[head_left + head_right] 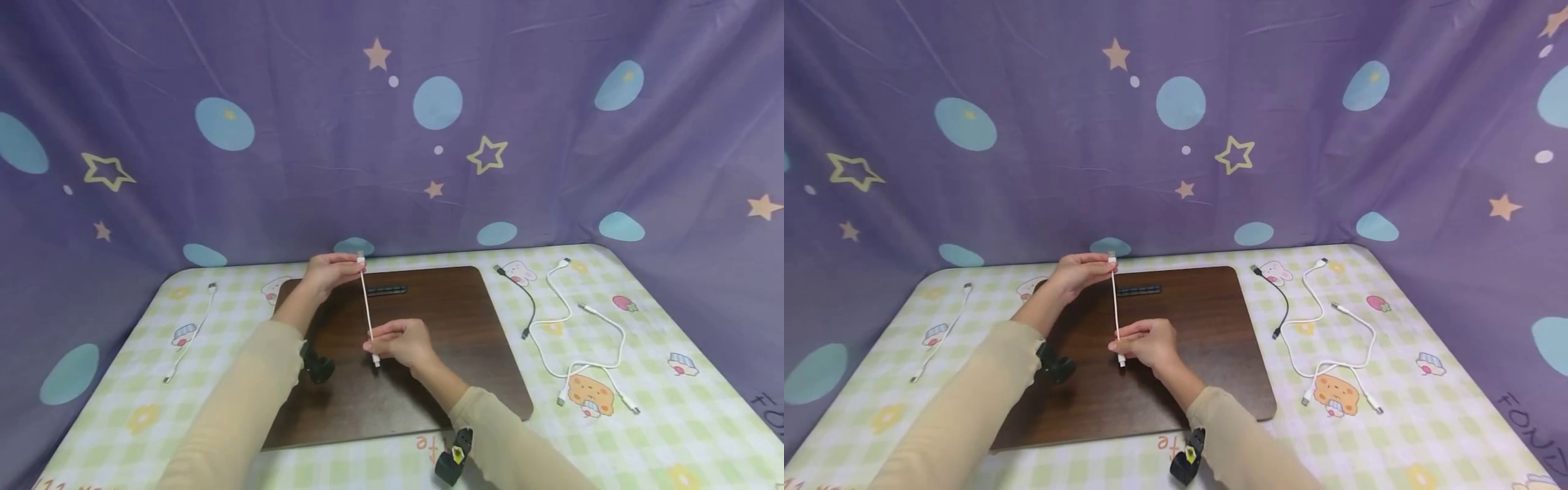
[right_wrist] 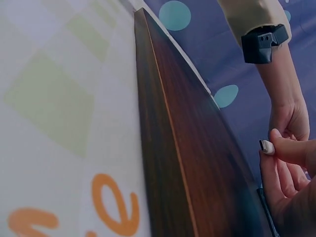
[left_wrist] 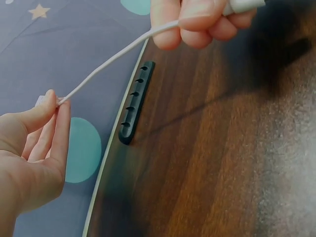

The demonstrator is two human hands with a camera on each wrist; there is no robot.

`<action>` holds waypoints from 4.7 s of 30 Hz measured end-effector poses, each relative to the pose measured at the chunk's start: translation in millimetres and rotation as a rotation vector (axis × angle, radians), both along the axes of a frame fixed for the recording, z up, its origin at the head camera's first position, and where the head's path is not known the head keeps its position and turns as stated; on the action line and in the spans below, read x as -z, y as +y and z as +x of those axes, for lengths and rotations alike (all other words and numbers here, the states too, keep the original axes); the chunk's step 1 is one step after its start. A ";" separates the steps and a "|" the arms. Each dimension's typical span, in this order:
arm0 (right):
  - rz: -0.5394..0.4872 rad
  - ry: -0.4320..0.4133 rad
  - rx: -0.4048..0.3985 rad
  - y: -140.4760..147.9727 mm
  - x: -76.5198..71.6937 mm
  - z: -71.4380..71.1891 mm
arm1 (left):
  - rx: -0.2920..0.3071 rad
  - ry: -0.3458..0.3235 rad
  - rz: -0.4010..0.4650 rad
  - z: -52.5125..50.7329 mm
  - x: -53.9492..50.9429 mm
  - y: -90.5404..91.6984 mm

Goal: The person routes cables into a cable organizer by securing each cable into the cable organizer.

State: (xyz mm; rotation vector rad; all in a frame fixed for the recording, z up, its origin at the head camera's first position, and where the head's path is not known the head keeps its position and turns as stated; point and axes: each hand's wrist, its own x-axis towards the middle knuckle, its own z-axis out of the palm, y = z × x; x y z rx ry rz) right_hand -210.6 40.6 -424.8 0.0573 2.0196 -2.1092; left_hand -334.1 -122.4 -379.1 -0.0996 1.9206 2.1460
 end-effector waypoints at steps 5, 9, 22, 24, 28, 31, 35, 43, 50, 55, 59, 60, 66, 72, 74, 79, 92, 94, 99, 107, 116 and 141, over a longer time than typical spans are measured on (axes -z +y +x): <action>0.017 0.003 0.033 -0.1 0.2 1.7 | 0.009 -0.032 -0.028 -6.0 5.7 2.2; 0.043 0.003 0.052 -2.6 0.2 2.4 | 0.013 -0.063 -0.032 -10.8 9.7 3.2; 0.044 -0.064 0.086 -3.4 4.3 -2.0 | 0.065 -0.115 0.006 -25.6 23.8 0.8; 0.039 -0.082 0.076 -2.0 4.2 -2.8 | 0.086 -0.122 0.003 -27.5 25.3 0.4; 0.043 -0.104 0.057 -0.5 4.5 -3.6 | 0.116 -0.119 -0.006 -28.8 28.3 -0.5; 0.055 -0.098 0.049 -0.6 4.0 -3.4 | 0.125 -0.111 -0.018 -30.2 31.5 -1.7; 0.073 -0.094 0.047 -1.3 2.9 -2.7 | 0.130 -0.106 -0.034 -32.5 35.5 -2.9; 0.139 -0.070 0.081 -4.6 3.7 -3.3 | 0.113 -0.044 -0.148 -31.3 39.6 -2.8; 0.185 -0.048 0.094 -6.4 2.9 -5.3 | 0.069 0.076 -0.368 -30.4 39.4 -3.1; 0.192 -0.036 0.095 -5.3 1.7 -6.5 | 0.076 0.102 -0.411 -32.9 39.4 -0.9; 0.205 -0.036 0.093 -4.1 0.7 -6.5 | 0.069 0.107 -0.434 -32.3 37.5 1.2; 0.210 -0.036 0.093 -3.7 0.4 -6.4 | 0.065 0.110 -0.445 -32.3 37.2 1.6; 0.246 -0.042 0.102 -1.8 0.9 -5.4 | 0.060 0.108 -0.451 -32.3 38.1 4.0; 0.256 -0.047 0.093 -2.4 1.6 -2.9 | 0.066 0.091 -0.508 -31.7 38.3 5.9; 0.263 -0.043 0.086 -3.2 1.7 -2.2 | 0.071 0.086 -0.521 -31.1 37.6 5.7; 0.293 -0.028 0.082 -5.6 2.4 -1.7 | 0.073 0.064 -0.514 -28.7 35.4 5.9; 0.329 -0.003 0.069 -5.6 -2.0 -0.9 | 0.004 0.222 -0.809 -21.5 27.0 10.7; 0.346 0.007 0.052 -4.0 -3.6 -0.1 | 0.011 0.235 -0.828 -20.1 26.8 10.3; 0.466 0.065 0.017 -0.5 -7.9 3.0 | 0.020 0.247 -0.849 -18.7 26.6 5.9; 0.493 0.087 -0.038 4.6 -10.9 1.2 | 0.022 0.158 -0.629 -14.7 21.8 -6.3; 0.347 0.037 -0.045 9.0 -9.4 -3.2 | 0.066 0.113 -0.493 -7.8 18.6 -21.3; 0.243 0.013 -0.079 1.5 -17.9 -6.1 | 0.049 0.081 -0.458 13.0 9.2 -75.5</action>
